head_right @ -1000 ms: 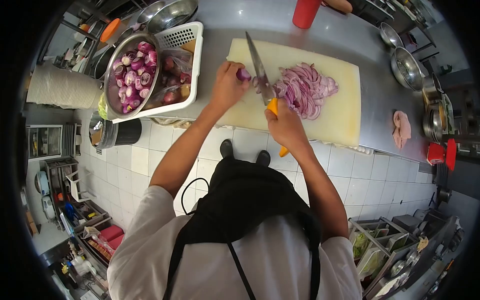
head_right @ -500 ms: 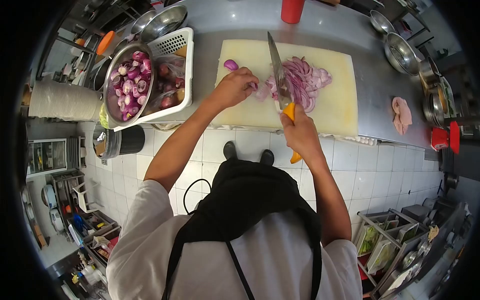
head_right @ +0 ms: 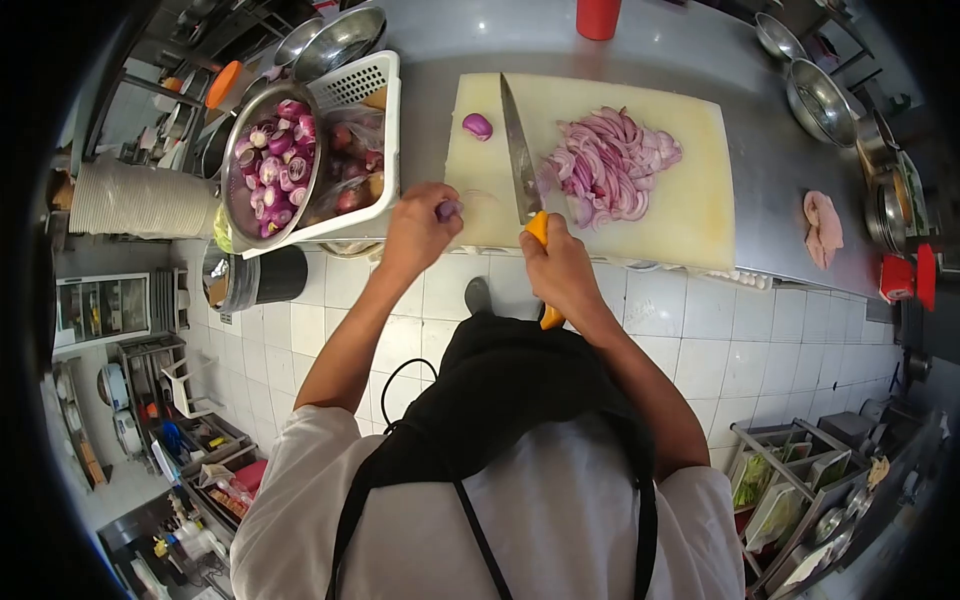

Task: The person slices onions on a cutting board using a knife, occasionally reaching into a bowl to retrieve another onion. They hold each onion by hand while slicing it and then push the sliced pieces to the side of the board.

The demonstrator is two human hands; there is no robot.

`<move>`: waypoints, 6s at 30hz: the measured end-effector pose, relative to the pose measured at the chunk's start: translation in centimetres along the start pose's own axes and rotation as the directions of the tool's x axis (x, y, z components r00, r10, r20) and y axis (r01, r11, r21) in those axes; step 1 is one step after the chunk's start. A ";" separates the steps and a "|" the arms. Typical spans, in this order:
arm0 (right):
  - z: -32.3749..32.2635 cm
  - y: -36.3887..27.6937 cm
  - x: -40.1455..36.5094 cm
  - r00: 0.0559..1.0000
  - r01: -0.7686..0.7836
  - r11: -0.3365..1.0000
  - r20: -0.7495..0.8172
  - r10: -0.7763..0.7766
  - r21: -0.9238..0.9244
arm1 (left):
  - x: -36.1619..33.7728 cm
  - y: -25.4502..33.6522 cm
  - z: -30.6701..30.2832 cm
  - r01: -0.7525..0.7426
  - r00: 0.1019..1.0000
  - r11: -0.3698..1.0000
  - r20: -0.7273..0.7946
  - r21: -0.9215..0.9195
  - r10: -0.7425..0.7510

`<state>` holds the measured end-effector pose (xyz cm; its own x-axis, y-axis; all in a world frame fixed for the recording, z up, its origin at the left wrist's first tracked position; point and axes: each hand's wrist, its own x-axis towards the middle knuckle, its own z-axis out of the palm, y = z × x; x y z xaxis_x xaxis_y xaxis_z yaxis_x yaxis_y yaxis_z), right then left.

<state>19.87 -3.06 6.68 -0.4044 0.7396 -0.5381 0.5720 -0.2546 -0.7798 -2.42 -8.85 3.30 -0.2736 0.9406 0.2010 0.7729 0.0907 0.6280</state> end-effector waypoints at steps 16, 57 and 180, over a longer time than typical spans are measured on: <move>-3.3 7.0 4.2 0.892 0.206 0.839 -0.255 -0.373 -0.504 | 3.9 3.7 6.7 0.002 0.995 0.978 -0.100 -0.210 -0.024; -0.6 2.1 1.4 0.954 0.168 0.931 -0.184 -0.237 -0.325 | 2.0 2.3 6.9 -0.099 0.994 0.982 -0.031 0.160 0.105; -2.0 -3.9 2.2 1.000 0.005 0.920 -0.017 -0.012 -0.392 | 4.0 1.4 9.9 -0.033 0.990 0.900 -0.137 -0.435 -0.030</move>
<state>18.18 0.81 9.12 -0.3990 0.7533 -0.5228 0.8042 0.0136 -0.5942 3.23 -1.70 -2.45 -0.3726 0.8838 0.2830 0.4555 -0.0915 0.8855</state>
